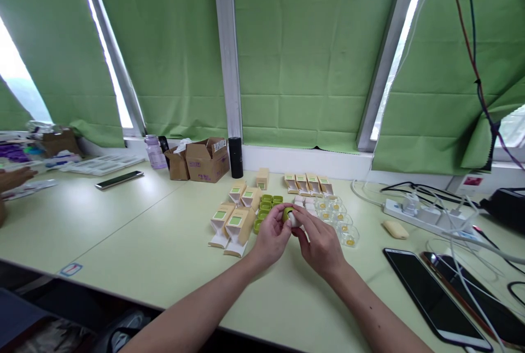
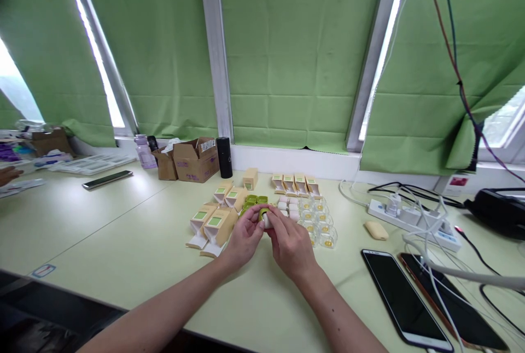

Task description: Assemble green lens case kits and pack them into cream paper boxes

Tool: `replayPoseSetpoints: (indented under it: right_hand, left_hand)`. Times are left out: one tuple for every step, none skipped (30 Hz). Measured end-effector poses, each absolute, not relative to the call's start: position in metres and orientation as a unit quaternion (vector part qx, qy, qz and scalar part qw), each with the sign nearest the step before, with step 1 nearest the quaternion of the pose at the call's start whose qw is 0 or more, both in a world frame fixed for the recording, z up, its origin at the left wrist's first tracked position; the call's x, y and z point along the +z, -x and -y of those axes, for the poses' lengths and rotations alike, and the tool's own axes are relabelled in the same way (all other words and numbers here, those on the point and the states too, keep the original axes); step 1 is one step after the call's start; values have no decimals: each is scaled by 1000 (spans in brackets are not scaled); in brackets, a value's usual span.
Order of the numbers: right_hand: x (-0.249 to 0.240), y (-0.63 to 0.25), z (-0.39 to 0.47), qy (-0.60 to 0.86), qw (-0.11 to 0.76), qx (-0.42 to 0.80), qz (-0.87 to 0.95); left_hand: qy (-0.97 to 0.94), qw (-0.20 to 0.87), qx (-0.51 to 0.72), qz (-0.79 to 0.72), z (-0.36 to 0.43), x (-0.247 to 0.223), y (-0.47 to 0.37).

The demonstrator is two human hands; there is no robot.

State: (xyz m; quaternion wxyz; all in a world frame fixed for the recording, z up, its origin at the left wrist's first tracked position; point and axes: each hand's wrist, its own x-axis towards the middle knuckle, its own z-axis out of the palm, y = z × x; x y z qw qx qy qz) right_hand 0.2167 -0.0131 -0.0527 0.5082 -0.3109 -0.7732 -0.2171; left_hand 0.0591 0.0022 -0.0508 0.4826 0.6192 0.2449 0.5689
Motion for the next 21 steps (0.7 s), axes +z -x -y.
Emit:
replayPoseSetpoints:
  right_hand:
    - [-53, -216, 13, 310, 509, -220, 772]
    - [-53, -216, 13, 309, 510, -222, 771]
    - [-53, -215, 13, 309, 511, -223, 771]
    - [-53, -215, 13, 309, 511, -222, 771]
    - [-53, -214, 14, 310, 512, -222, 770]
    - [-53, -214, 14, 310, 513, -221, 770]
    - [-54, -214, 14, 311, 513, -219, 769]
    - [-54, -214, 14, 313, 513, -215, 769]
    - [-54, -214, 14, 316, 513, -210, 770]
    - [-54, -214, 13, 318, 513, -203, 771]
    - [-55, -215, 13, 321, 512, -196, 772]
    - [-56, -215, 12, 324, 511, -191, 773]
    - [-56, -216, 12, 325, 511, -188, 773]
    - [-57, -216, 11, 327, 511, -188, 772]
    - [-58, -217, 10, 328, 511, -190, 772]
    - [-59, -217, 10, 328, 510, -191, 771]
    - [-60, -216, 9, 329, 510, -192, 771]
    - [-61, -216, 9, 329, 510, -191, 771]
    - [-61, -215, 9, 329, 510, -188, 772]
    - [-62, -214, 9, 329, 511, -184, 773]
    - [-62, -214, 10, 328, 512, -181, 773]
  left_hand:
    - [-620, 478, 572, -244, -3, -52, -60]
    - [-621, 473, 577, -243, -3, -52, -61]
    - [-622, 466, 581, -242, -3, -53, -61]
    - [-624, 460, 584, -241, -4, -54, -62]
    - [-625, 454, 587, -241, -4, -55, -62]
    - [-626, 450, 590, -240, -4, -55, -63]
    - [-627, 449, 591, -238, -4, -55, -63]
    - [-626, 451, 590, -237, -4, -55, -62]
    - [-626, 454, 589, -235, -3, -55, -62]
    - [-626, 460, 585, -233, -3, -54, -61]
    - [-626, 468, 580, -232, -2, -54, -60]
    - [-626, 477, 573, -230, -1, -53, -59]
    - [-627, 487, 564, -227, -1, -53, -59]
    - [-629, 496, 555, -223, 0, -53, -58]
    - [-632, 503, 548, -217, 0, -53, -58]
    - [-635, 508, 543, -210, 0, -54, -58]
    - [-637, 511, 540, -204, 0, -55, -59]
    - [-637, 514, 538, -200, 0, -55, -60]
    - [-636, 516, 538, -201, 0, -56, -60]
    - [-633, 517, 538, -207, -1, -57, -61]
    - [-631, 516, 536, -219, -1, -57, -62]
